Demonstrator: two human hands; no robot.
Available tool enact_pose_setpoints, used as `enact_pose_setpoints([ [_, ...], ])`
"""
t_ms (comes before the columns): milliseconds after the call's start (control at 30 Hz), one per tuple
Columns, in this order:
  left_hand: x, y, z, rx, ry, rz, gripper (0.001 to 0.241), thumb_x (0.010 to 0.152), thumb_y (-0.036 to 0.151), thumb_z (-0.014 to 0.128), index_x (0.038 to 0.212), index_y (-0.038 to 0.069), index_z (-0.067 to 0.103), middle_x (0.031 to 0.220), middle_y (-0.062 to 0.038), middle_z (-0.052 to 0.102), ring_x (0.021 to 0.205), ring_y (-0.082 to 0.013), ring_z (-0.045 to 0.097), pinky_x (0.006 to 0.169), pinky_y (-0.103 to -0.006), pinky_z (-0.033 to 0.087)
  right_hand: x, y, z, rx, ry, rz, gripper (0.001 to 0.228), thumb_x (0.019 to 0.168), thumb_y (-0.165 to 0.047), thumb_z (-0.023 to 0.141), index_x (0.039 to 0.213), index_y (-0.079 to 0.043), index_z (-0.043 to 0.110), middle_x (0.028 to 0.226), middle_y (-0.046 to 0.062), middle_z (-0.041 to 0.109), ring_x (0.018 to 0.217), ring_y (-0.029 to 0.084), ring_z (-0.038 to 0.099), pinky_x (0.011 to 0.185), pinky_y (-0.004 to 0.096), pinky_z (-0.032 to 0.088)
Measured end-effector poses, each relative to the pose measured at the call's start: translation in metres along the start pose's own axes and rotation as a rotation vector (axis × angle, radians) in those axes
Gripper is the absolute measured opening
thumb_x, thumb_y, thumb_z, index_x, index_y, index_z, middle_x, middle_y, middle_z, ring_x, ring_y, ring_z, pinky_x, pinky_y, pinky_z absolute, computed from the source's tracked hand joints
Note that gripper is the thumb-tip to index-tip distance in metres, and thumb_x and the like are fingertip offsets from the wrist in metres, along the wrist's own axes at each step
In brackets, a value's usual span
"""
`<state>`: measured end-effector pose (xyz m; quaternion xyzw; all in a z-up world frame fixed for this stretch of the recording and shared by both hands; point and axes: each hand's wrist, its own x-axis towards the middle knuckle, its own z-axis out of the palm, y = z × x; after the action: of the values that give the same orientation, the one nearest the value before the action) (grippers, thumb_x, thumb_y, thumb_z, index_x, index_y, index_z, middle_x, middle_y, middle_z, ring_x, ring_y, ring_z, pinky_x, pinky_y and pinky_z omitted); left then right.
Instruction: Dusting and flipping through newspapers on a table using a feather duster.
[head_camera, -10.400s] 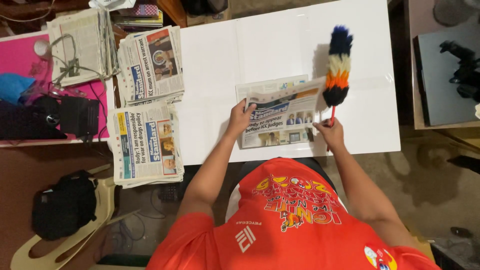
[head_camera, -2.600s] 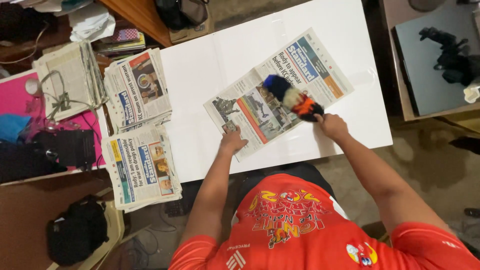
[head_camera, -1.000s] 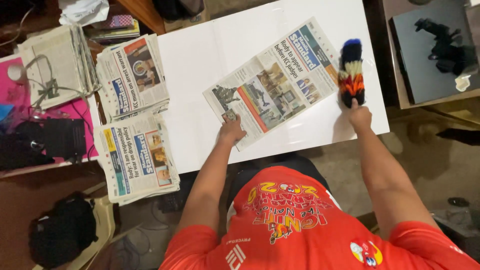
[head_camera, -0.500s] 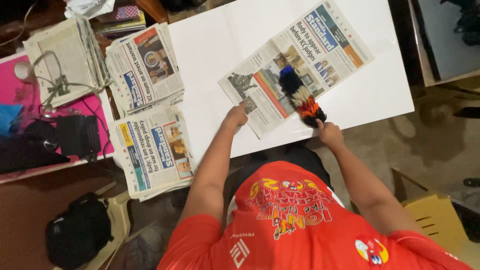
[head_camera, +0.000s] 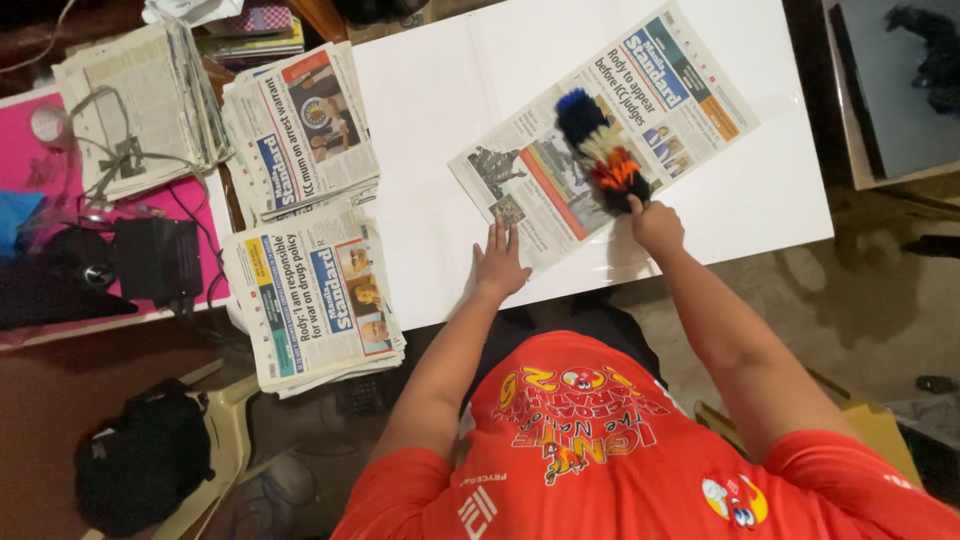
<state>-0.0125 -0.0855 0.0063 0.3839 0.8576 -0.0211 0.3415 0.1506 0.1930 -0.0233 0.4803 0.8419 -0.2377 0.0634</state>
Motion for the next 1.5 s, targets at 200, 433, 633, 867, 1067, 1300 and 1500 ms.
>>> enact_pose_setpoints([
  [200, 0.002, 0.008, -0.004, 0.04, -0.03, -0.064, 0.108, 0.091, 0.046, 0.069, 0.164, 0.009, 0.0, 0.171, -0.017, -0.018, 0.16, -0.0309, -0.004, 0.123, -0.0617, 0.016, 0.013, -0.041, 0.027, -0.116, -0.183, -0.338, 0.073, 0.106, -0.062, 0.043, 0.089, 0.002, 0.073, 0.092, 0.031, 0.071, 0.092, 0.051, 0.068, 0.08, 0.058, 0.054],
  [433, 0.021, 0.028, -0.003, 0.039, -0.051, -0.166, 0.109, 0.089, 0.044, 0.075, 0.165, 0.007, 0.007, 0.172, -0.021, -0.006, 0.159, -0.0351, 0.003, 0.123, -0.0614, 0.016, 0.06, -0.07, 0.019, 0.033, -0.167, -0.191, 0.074, 0.106, -0.062, 0.045, 0.088, 0.003, 0.074, 0.091, 0.034, 0.069, 0.091, 0.052, 0.067, 0.08, 0.058, 0.053],
  [633, 0.046, 0.046, -0.002, -0.142, 0.024, -0.297, 0.113, 0.084, 0.058, 0.077, 0.161, 0.004, 0.015, 0.171, -0.028, 0.002, 0.157, -0.0452, 0.01, 0.124, -0.0626, 0.015, 0.03, -0.047, -0.02, 0.071, -0.238, -0.411, 0.067, 0.103, -0.057, 0.046, 0.088, 0.002, 0.074, 0.085, 0.032, 0.069, 0.083, 0.052, 0.067, 0.076, 0.058, 0.053],
  [867, 0.065, 0.073, -0.017, -0.209, 0.036, -0.373, 0.131, 0.078, 0.063, 0.08, 0.167, 0.011, 0.0, 0.158, -0.044, 0.013, 0.152, -0.0603, 0.011, 0.123, -0.065, 0.018, 0.047, 0.091, -0.057, -0.03, -0.247, -0.106, 0.066, 0.107, -0.054, 0.042, 0.094, 0.002, 0.074, 0.094, 0.033, 0.071, 0.091, 0.053, 0.068, 0.085, 0.06, 0.053],
  [1067, 0.074, 0.077, -0.009, -0.192, -0.017, -0.467, 0.137, 0.075, 0.062, 0.084, 0.166, 0.014, -0.007, 0.157, -0.052, 0.001, 0.148, -0.066, 0.007, 0.118, -0.0671, 0.023, 0.136, 0.173, -0.084, 0.023, -0.079, 0.142, 0.066, 0.109, -0.054, 0.042, 0.104, 0.005, 0.072, 0.102, 0.034, 0.07, 0.098, 0.054, 0.067, 0.085, 0.059, 0.053],
  [1300, 0.079, 0.079, -0.016, -0.181, -0.064, -0.487, 0.138, 0.076, 0.062, 0.083, 0.165, 0.013, -0.01, 0.157, -0.051, -0.002, 0.149, -0.0658, 0.005, 0.119, -0.0651, 0.023, 0.143, 0.093, -0.091, -0.149, -0.348, -0.177, 0.062, 0.105, -0.054, 0.04, 0.103, -0.003, 0.075, 0.103, 0.031, 0.073, 0.098, 0.051, 0.069, 0.089, 0.058, 0.054],
  [1500, 0.074, 0.081, -0.015, -0.196, -0.05, -0.491, 0.139, 0.075, 0.062, 0.084, 0.164, 0.015, -0.011, 0.156, -0.052, -0.002, 0.149, -0.0649, 0.004, 0.121, -0.0617, 0.023, 0.216, 0.085, -0.079, 0.063, -0.125, 0.024, 0.065, 0.107, -0.054, 0.04, 0.104, 0.003, 0.072, 0.104, 0.034, 0.069, 0.097, 0.051, 0.066, 0.084, 0.057, 0.054],
])
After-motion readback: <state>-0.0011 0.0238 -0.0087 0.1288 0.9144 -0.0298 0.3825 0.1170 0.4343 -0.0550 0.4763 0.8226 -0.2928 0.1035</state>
